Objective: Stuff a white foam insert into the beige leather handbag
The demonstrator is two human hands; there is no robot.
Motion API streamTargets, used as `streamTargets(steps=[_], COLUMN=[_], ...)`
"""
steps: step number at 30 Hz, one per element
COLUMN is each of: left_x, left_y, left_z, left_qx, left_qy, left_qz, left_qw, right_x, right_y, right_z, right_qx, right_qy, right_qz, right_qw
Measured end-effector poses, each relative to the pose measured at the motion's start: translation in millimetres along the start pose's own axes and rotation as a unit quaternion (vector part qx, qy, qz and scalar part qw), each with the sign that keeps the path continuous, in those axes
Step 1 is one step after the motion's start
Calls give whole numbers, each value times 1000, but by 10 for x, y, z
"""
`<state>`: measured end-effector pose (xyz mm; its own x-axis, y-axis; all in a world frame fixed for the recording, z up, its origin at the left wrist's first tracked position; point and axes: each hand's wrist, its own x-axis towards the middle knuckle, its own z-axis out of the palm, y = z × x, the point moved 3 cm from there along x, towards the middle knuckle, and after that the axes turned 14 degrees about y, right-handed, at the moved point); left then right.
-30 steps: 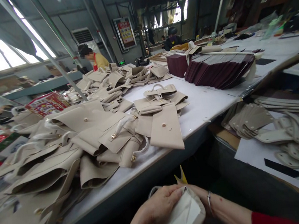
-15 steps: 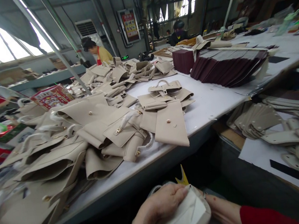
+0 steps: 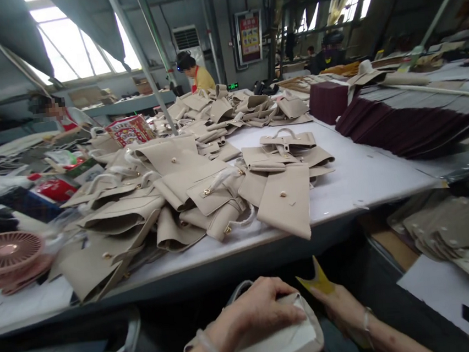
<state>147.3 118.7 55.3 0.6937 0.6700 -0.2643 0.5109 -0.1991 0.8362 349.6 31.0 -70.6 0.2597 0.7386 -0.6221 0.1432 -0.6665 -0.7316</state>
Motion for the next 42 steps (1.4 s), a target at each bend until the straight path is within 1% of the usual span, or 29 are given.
streamTargets(steps=[1,2,3,4,5,6,7,8,9,11,12,14,16,18,21,25,30,36,42], left_x=[0,0,1,4,6,10,14,17,21,25,26,25,23,21,17,8,-5,-1,35], left_y=[2,4,5,2,-6,-19,-35,-53,-71,-106,-124,-158,-190,-214,-219,-144,-49,-67,-64], left_z=[-1,2,8,16,25,35,44,53,64,84,93,107,117,121,115,64,39,38,57], left_qx=[4,3,2,2,3,5,4,-3,-15,-49,-67,-96,-108,-111,-109,-81,-96,-67,-53], left_qy=[6,11,17,24,34,46,59,71,79,89,90,88,89,94,97,107,82,83,77], left_qz=[-9,-16,-22,-29,-38,-49,-59,-67,-73,-77,-79,-86,-94,-104,-115,-99,-54,-75,-53], left_qw=[1000,1000,1000,999,999,998,996,995,994,992,991,988,986,984,983,986,991,992,994], right_x=[-37,-88,-152,-227,-298,-350,-370,-357,-324,-252,-228,-208,-213,-226,-234,-221,-202,-241,-308], right_y=[-14,-53,-111,-187,-275,-373,-480,-592,-711,-937,-1024,-1138,-1206,-1257,-1328,-1388,-1396,-1412,-1424], right_z=[-189,-355,-480,-554,-592,-597,-577,-541,-494,-400,-361,-300,-251,-200,-127,-62,-22,11,35], right_qx=[-9,-14,-20,-29,-49,-92,-153,-224,-291,-384,-408,-442,-469,-485,-501,-514,-528,-545,-561], right_qy=[-14,-49,-108,-195,-271,-326,-345,-324,-276,-140,-80,-2,38,46,38,30,31,28,33], right_qz=[4,9,19,34,48,43,15,-34,-98,-228,-273,-335,-387,-430,-479,-516,-532,-542,-531], right_qw=[1000,999,994,980,960,940,926,918,911,884,868,832,793,760,720,685,662,639,635])
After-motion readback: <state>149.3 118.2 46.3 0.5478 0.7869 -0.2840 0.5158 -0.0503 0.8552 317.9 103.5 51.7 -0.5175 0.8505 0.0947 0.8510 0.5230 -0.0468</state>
